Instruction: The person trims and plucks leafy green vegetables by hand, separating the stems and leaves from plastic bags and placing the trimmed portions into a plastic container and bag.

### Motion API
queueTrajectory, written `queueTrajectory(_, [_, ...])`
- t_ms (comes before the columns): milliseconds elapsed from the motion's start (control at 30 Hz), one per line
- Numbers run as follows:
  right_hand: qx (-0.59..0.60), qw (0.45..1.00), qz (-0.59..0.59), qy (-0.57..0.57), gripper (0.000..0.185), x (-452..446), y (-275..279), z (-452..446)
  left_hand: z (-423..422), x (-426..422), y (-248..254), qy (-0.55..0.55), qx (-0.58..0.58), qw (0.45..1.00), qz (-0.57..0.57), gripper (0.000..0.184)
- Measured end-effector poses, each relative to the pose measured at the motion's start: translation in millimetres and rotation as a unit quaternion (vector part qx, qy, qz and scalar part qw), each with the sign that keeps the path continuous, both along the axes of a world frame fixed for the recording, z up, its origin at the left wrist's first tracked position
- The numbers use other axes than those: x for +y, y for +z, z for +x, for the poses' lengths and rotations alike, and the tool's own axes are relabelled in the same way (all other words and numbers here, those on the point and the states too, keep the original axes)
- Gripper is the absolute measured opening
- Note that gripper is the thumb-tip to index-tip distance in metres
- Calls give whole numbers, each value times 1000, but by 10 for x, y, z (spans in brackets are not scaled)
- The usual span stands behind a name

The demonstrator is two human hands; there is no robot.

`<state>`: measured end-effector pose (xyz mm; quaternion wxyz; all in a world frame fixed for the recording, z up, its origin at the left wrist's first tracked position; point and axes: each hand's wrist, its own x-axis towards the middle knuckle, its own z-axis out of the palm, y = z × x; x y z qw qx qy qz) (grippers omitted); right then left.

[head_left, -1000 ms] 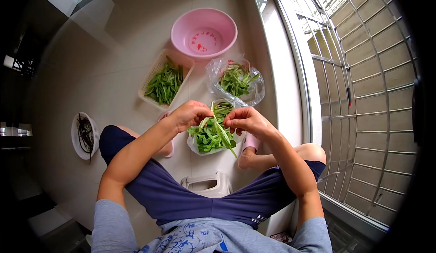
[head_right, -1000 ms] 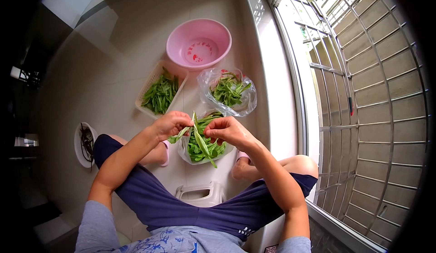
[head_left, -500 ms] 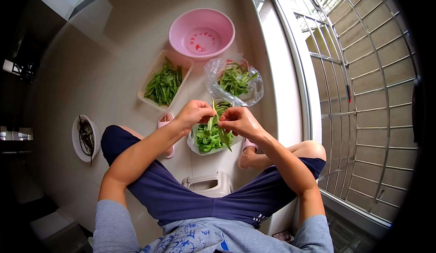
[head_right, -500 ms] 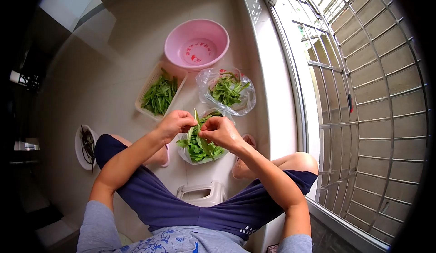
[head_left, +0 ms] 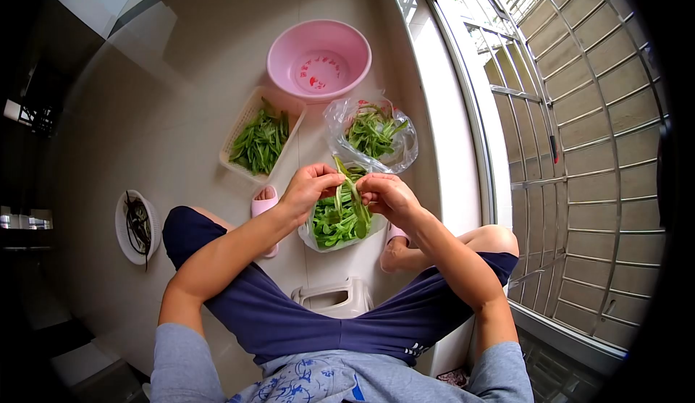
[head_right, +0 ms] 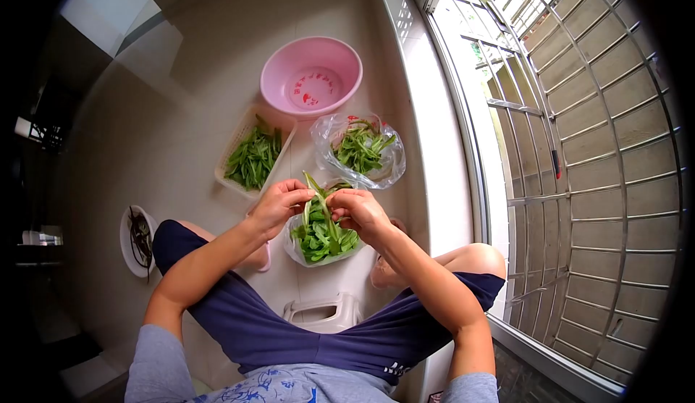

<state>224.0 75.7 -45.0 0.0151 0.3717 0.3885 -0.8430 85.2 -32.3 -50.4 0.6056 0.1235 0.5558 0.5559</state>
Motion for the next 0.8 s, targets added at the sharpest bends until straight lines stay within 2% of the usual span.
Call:
queueTrajectory(167, [52,995,-81,9,7,2,-57,3,-39,-7,-66,18,-24,1000,0,6])
queueTrajectory(400, [86,989,-108,48,8,64,-56,-15,-70,-3,-43,15,-25,1000,3,6])
queueTrajectory(500, [89,989,-92,68,7,59,-18,-11,-57,-1,-11,15,-15,1000,7,6])
queueTrajectory(600, [49,996,-63,32,7,59,-46,-7,-62,2,20,31,-9,999,4,6])
queueTrajectory(700, [37,999,19,-27,7,176,-47,16,-104,-7,13,29,-4,1000,-5,6])
queueTrajectory(800, [71,996,8,-47,8,319,-9,53,-111,-11,52,38,-11,999,-11,6])
